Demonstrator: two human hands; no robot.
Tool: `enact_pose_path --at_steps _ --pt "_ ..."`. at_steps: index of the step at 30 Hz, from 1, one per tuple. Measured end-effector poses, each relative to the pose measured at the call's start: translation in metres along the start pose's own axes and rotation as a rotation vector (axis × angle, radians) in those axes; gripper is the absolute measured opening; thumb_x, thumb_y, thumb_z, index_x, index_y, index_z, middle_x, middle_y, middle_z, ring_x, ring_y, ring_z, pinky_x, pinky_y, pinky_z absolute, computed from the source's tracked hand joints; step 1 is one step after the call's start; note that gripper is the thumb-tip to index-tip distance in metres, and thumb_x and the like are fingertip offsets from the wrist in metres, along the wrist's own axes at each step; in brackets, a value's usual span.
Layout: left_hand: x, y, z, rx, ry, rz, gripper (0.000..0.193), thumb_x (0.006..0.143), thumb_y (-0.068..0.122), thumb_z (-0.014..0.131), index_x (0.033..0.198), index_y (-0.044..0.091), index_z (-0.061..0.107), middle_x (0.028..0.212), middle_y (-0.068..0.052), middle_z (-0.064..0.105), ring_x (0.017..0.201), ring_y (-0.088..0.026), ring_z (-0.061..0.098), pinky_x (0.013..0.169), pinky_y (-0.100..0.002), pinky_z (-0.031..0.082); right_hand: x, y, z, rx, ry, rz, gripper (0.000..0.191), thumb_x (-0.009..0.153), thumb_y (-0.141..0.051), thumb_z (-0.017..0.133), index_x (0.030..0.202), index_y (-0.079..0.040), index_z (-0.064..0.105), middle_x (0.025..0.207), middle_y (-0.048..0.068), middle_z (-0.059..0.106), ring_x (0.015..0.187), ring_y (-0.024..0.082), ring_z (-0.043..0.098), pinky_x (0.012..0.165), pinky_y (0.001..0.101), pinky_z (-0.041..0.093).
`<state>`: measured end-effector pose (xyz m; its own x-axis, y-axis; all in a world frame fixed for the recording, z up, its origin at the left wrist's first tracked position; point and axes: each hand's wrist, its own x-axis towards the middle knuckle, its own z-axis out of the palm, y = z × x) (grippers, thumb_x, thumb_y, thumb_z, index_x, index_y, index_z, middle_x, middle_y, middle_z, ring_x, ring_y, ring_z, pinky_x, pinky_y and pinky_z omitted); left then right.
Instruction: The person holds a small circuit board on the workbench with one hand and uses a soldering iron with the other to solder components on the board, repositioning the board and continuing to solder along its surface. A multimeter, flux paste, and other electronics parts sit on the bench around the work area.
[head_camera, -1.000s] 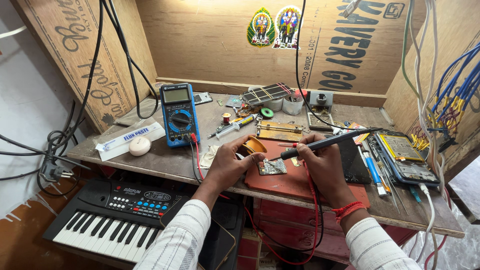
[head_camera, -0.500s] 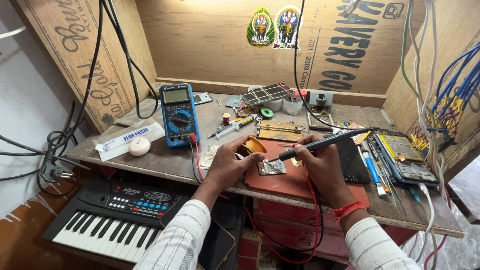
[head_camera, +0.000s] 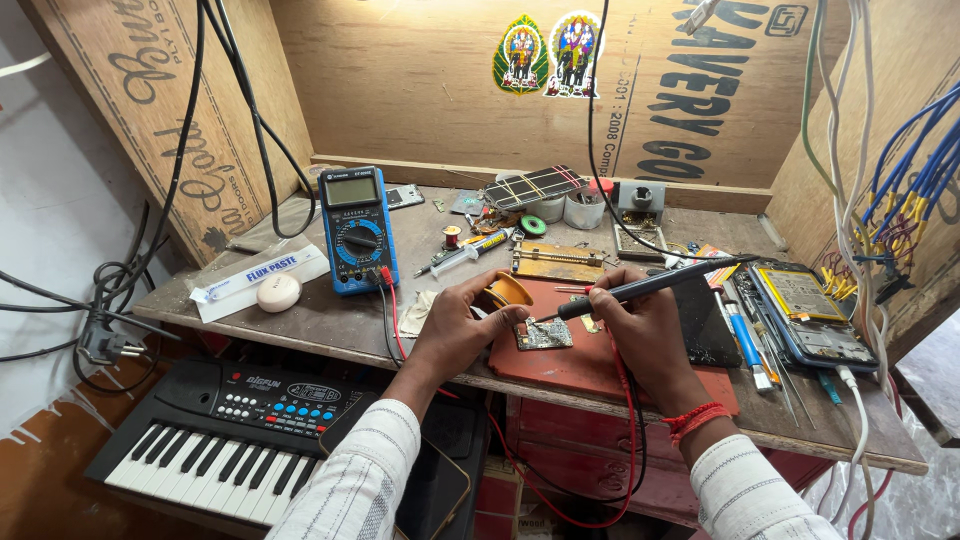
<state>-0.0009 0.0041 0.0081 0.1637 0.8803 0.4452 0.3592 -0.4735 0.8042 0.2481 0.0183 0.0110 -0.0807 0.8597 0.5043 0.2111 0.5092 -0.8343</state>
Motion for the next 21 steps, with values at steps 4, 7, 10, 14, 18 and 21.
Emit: enact_pose_path --at_steps 4,7,10,14,18,21 --pt "0.0 -0.001 0.0 0.025 0.013 -0.001 0.072 0.083 0.047 0.078 0.139 0.005 0.062 0.079 -0.001 0.078 0.069 -0.005 0.066 0.063 -0.026 0.053 0.001 0.0 0.0 0.057 0.022 -0.048 0.008 0.092 -0.009 0.065 0.092 -0.001 0.066 0.074 0.001 0.066 0.068 0.005 0.061 0.061 0.0214 0.048" --pt "0.001 -0.002 0.001 0.028 0.023 0.007 0.072 0.082 0.048 0.078 0.138 0.005 0.064 0.08 -0.002 0.077 0.069 -0.006 0.066 0.062 -0.026 0.053 0.0 0.0 -0.001 0.006 0.099 -0.064 0.008 0.091 -0.009 0.065 0.088 -0.001 0.066 0.071 -0.001 0.064 0.066 0.003 0.057 0.058 0.0213 0.045" --pt "0.0 -0.002 0.001 0.015 0.023 -0.001 0.074 0.081 0.05 0.079 0.139 0.005 0.064 0.08 -0.002 0.077 0.069 -0.006 0.065 0.061 -0.026 0.054 -0.005 0.0 -0.002 -0.09 0.264 -0.111 0.011 0.09 -0.008 0.066 0.082 -0.001 0.064 0.068 -0.002 0.058 0.063 0.004 0.049 0.055 0.0233 0.038" --pt "0.0 -0.002 0.001 -0.021 0.014 -0.038 0.077 0.08 0.052 0.078 0.139 0.007 0.062 0.081 -0.002 0.079 0.07 -0.005 0.067 0.062 -0.025 0.054 -0.009 -0.002 -0.003 -0.192 0.401 -0.148 0.014 0.087 -0.007 0.068 0.077 -0.002 0.06 0.065 -0.002 0.054 0.062 0.005 0.048 0.055 0.0243 0.039" --pt "0.0 -0.003 0.001 0.019 0.023 -0.019 0.078 0.08 0.054 0.078 0.141 0.007 0.062 0.082 -0.003 0.078 0.072 -0.005 0.067 0.064 -0.026 0.054 -0.009 -0.005 -0.002 -0.166 0.38 -0.157 0.013 0.087 -0.007 0.066 0.078 -0.002 0.06 0.066 -0.002 0.055 0.063 0.005 0.05 0.055 0.0241 0.039" --pt "0.0 -0.004 0.001 0.028 0.026 -0.018 0.078 0.08 0.055 0.077 0.14 0.008 0.062 0.082 -0.003 0.077 0.072 -0.006 0.067 0.065 -0.026 0.055 -0.009 -0.005 -0.002 -0.195 0.345 -0.151 0.013 0.087 -0.007 0.065 0.077 -0.002 0.06 0.064 -0.001 0.055 0.062 0.005 0.051 0.055 0.0242 0.04"
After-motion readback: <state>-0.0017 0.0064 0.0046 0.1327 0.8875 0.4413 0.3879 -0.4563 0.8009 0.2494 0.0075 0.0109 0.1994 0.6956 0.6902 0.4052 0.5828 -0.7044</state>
